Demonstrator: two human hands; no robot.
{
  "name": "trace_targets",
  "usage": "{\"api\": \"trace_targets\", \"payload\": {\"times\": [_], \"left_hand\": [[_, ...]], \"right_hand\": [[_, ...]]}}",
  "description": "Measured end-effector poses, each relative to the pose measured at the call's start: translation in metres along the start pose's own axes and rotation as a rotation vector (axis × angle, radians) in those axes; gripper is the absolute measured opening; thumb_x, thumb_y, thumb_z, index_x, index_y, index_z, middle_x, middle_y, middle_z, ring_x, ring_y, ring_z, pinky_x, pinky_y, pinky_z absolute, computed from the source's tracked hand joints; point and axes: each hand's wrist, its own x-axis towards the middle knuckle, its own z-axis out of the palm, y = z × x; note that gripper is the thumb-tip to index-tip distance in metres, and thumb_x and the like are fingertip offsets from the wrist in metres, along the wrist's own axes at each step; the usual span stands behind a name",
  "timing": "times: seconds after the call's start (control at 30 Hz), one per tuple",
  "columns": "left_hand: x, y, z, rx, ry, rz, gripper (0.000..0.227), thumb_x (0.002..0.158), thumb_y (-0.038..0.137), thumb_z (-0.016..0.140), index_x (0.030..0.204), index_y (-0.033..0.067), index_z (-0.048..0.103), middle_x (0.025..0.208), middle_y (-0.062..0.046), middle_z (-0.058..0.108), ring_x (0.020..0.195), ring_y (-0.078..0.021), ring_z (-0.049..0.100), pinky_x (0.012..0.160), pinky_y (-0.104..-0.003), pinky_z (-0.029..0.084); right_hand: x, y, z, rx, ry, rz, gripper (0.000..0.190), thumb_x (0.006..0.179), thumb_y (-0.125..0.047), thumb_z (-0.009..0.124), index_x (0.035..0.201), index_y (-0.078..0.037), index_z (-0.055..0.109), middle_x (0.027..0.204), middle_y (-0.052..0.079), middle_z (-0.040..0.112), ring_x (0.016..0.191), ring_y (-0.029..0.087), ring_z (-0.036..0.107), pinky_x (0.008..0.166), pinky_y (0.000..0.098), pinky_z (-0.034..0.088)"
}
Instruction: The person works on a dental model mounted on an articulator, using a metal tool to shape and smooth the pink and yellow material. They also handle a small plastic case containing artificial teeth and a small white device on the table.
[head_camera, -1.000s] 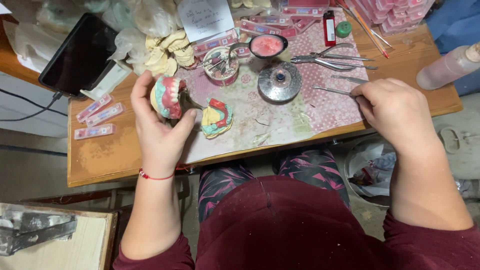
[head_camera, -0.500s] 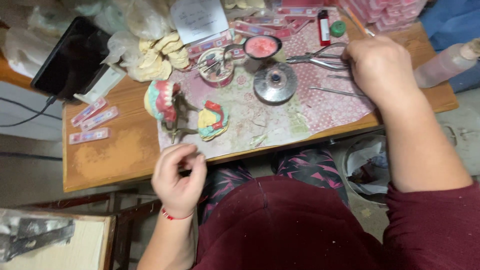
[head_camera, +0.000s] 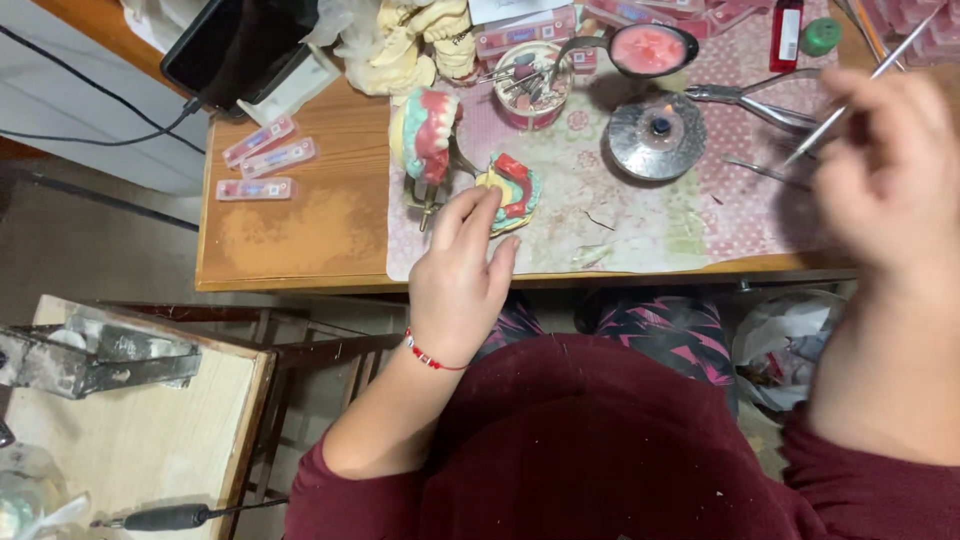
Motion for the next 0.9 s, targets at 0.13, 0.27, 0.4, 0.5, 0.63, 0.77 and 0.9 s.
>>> {"api": "trace_targets", "payload": {"times": [0.13,0.27,0.4,0.5,0.63,0.77,0.9], "left_hand": [[0.01,-0.002,0.004,0.019,-0.039,-0.041,0.037,0.096,0.02,0.071,0.131,0.0133,0.062,0.129,-0.006,0.06,0.11,-0.0279,0.068,0.069,-0.046,0.06],[0.016,-0.002,0.005,-0.052,-0.075,-0.035,0.028,0.094,0.013,0.07,0.121,0.0127,0.062,0.119,-0.008,0.058,0.105,-0.0306,0.066,0.073,-0.047,0.057],[0.018,-0.007,0.008,-0.064,-0.098,-0.061,0.025,0.096,0.018,0.069,0.12,0.0122,0.064,0.119,-0.012,0.057,0.105,-0.0335,0.065,0.075,-0.049,0.056],[0.018,-0.01,0.009,-0.071,-0.118,-0.09,0.024,0.095,0.021,0.068,0.118,0.0143,0.065,0.12,-0.011,0.058,0.107,-0.0335,0.065,0.079,-0.05,0.054],[0.018,-0.015,0.011,-0.094,-0.116,-0.072,0.025,0.096,0.022,0.068,0.119,0.0137,0.065,0.122,-0.013,0.058,0.114,-0.0338,0.063,0.083,-0.049,0.054],[0.017,-0.018,0.012,-0.098,-0.101,-0.048,0.025,0.097,0.023,0.067,0.12,0.0139,0.065,0.121,-0.012,0.057,0.112,-0.0323,0.064,0.078,-0.049,0.055],[0.018,-0.019,0.011,-0.108,-0.103,-0.033,0.024,0.097,0.023,0.067,0.119,0.0137,0.064,0.119,-0.011,0.056,0.106,-0.0319,0.065,0.075,-0.049,0.055]], "right_hand": [[-0.006,-0.052,0.047,0.161,0.2,-0.03,0.021,0.116,0.002,0.075,0.127,0.019,0.073,0.108,0.027,0.065,0.096,0.036,0.054,0.091,0.0461,0.041],[-0.001,-0.087,0.086,0.396,0.491,0.113,0.033,0.115,-0.015,0.062,0.127,0.016,0.067,0.106,0.03,0.066,0.093,0.038,0.067,0.086,0.0426,0.057],[0.002,-0.088,0.092,0.75,0.497,0.367,0.027,0.111,-0.022,0.059,0.119,0.004,0.062,0.11,0.019,0.064,0.091,0.025,0.069,0.087,0.0327,0.061],[0.004,-0.085,0.091,0.679,0.486,0.327,0.027,0.111,-0.026,0.058,0.111,0.001,0.06,0.109,0.016,0.06,0.09,0.026,0.066,0.086,0.0342,0.058],[0.005,-0.085,0.091,0.66,0.465,0.292,0.03,0.115,-0.025,0.053,0.11,0.004,0.061,0.112,0.017,0.057,0.09,0.026,0.063,0.085,0.0345,0.056],[0.006,-0.088,0.09,0.619,0.439,0.292,0.032,0.115,-0.026,0.052,0.113,0.005,0.061,0.109,0.02,0.06,0.089,0.027,0.063,0.086,0.0352,0.054],[0.003,-0.088,0.093,0.716,0.418,0.407,0.038,0.114,-0.032,0.054,0.123,0.005,0.059,0.111,0.022,0.066,0.097,0.028,0.07,0.089,0.0339,0.061]]}}
